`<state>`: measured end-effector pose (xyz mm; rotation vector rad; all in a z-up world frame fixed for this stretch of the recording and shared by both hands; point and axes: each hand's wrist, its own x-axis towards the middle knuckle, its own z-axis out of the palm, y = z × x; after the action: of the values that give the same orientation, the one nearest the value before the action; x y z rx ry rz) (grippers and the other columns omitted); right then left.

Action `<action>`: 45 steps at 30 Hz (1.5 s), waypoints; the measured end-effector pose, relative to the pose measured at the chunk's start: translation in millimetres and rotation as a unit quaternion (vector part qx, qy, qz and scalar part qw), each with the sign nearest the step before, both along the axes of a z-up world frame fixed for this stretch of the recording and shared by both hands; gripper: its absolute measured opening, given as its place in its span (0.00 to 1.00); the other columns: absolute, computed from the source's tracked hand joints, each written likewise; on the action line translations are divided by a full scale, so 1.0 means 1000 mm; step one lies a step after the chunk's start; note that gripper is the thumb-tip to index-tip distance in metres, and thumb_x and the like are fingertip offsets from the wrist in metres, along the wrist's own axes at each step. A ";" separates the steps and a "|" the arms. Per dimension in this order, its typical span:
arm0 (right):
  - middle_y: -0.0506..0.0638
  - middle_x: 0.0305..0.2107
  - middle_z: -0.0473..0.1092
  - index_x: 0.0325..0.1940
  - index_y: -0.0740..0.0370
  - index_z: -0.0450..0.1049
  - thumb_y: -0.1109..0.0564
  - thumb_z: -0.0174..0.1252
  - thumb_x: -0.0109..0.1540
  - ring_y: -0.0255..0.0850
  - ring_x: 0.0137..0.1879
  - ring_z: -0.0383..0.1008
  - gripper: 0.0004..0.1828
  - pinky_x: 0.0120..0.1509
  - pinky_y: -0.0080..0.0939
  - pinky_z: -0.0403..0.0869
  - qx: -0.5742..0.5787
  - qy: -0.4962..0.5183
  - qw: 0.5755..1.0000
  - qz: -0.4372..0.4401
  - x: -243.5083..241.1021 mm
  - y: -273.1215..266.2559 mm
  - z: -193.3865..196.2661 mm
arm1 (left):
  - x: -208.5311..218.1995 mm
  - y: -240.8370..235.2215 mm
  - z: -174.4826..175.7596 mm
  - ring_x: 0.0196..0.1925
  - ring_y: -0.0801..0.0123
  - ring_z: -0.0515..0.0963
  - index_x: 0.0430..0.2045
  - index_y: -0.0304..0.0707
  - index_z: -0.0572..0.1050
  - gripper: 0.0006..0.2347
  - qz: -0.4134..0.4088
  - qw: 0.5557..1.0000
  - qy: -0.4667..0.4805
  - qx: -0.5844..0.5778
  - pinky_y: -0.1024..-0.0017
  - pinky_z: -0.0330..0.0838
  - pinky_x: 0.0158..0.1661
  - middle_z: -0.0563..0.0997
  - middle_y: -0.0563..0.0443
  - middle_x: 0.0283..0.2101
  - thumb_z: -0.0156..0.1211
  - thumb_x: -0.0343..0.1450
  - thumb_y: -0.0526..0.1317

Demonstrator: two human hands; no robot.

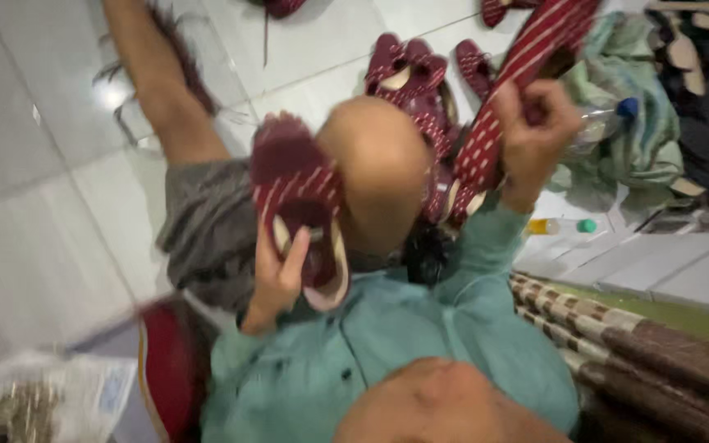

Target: The person sits on a tiled floor surrounded by maroon polka-dot shoes and attaches a maroon ribbon bow to the toe of a shoe. They thread the ribbon through the shoe, tie a knot, and adjust the bow to secure it.

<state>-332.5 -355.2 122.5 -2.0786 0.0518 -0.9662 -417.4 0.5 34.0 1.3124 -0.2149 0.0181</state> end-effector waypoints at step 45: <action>0.58 0.44 0.79 0.62 0.62 0.75 0.54 0.59 0.61 0.40 0.45 0.83 0.25 0.46 0.40 0.79 -0.108 0.285 0.947 0.097 -0.059 0.051 -0.029 | 0.005 -0.009 -0.060 0.75 0.60 0.61 0.59 0.42 0.65 0.18 -0.203 0.824 0.079 -0.523 0.58 0.48 0.73 0.64 0.51 0.68 0.50 0.73 0.27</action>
<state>-391.7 -303.8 93.6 -2.4523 0.0392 -0.2353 -412.3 -9.0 -25.7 0.1411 -0.2804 -0.3005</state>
